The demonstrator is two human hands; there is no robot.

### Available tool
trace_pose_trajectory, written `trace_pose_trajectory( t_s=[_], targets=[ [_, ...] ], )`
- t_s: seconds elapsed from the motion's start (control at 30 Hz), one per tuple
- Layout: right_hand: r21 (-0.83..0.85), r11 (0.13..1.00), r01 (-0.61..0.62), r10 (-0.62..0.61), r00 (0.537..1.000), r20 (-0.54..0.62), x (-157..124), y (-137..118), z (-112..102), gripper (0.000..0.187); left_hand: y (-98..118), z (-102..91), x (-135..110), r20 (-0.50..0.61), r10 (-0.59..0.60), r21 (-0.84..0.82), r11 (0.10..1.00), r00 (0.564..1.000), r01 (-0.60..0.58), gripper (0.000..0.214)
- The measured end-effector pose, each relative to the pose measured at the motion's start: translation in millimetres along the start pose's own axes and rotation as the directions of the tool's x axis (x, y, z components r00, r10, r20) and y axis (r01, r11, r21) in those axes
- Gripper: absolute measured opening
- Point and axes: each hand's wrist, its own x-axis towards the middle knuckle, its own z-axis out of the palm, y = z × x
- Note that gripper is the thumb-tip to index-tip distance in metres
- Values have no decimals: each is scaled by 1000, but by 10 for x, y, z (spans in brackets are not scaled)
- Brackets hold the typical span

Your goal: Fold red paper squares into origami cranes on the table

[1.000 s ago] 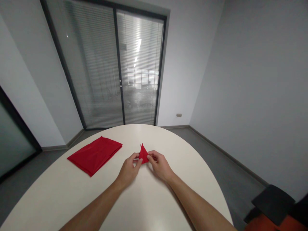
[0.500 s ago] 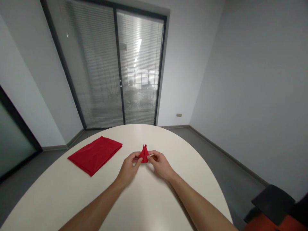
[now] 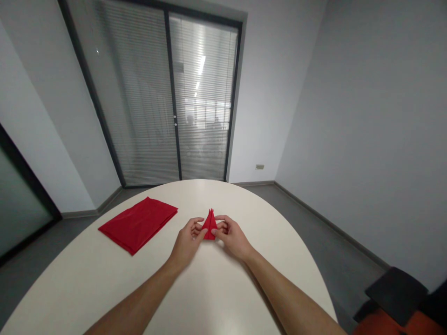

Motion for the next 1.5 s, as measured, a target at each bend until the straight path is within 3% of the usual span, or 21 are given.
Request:
trace_pose_trajectory(
  t_s=[0.13,0.27,0.47,0.57,0.67,0.77,0.83,1.0,1.13,1.3,1.5],
  targets=[
    [-87,994,-65,65,998,-10,19,10,-34,37,6,-15,-6,13,-28,144,989,1000,26,23],
    [-336,938,-88,79,996,-41,-4,1,-59,25,20,-23,-24,-3,-49,396,917,999,46,17],
    [-595,802,-45,42,999,-18,-53,-44,-55,22,48,-28,-63,43,112,656,747,993,-113,21],
    [-689,725,-10,-7,1000,-21,-59,-73,-45,31,55,-27,-91,107,207,679,699,972,-224,27],
    [-762,642,82,-104,994,19,-66,-129,-35,32,71,-29,-111,188,219,681,674,957,-288,25],
    [-767,574,286,-190,958,215,-85,-182,-39,34,88,-39,-112,196,177,696,668,965,-264,21],
    [-755,553,353,-156,934,323,-104,-186,-53,41,91,-46,-106,200,157,691,677,967,-253,19],
    [-818,531,220,52,955,291,-142,-113,-96,54,61,-56,-89,236,167,639,715,957,-282,22],
    [-845,500,192,95,957,273,-146,-111,-104,57,31,-72,-65,284,188,613,719,940,-329,28],
    [-864,467,187,59,969,241,-137,-145,-130,49,19,-98,-48,307,212,608,706,928,-363,25],
    [-859,479,181,-92,983,156,-81,-112,-138,30,44,-85,-72,281,180,616,719,943,-322,27]
  ],
)
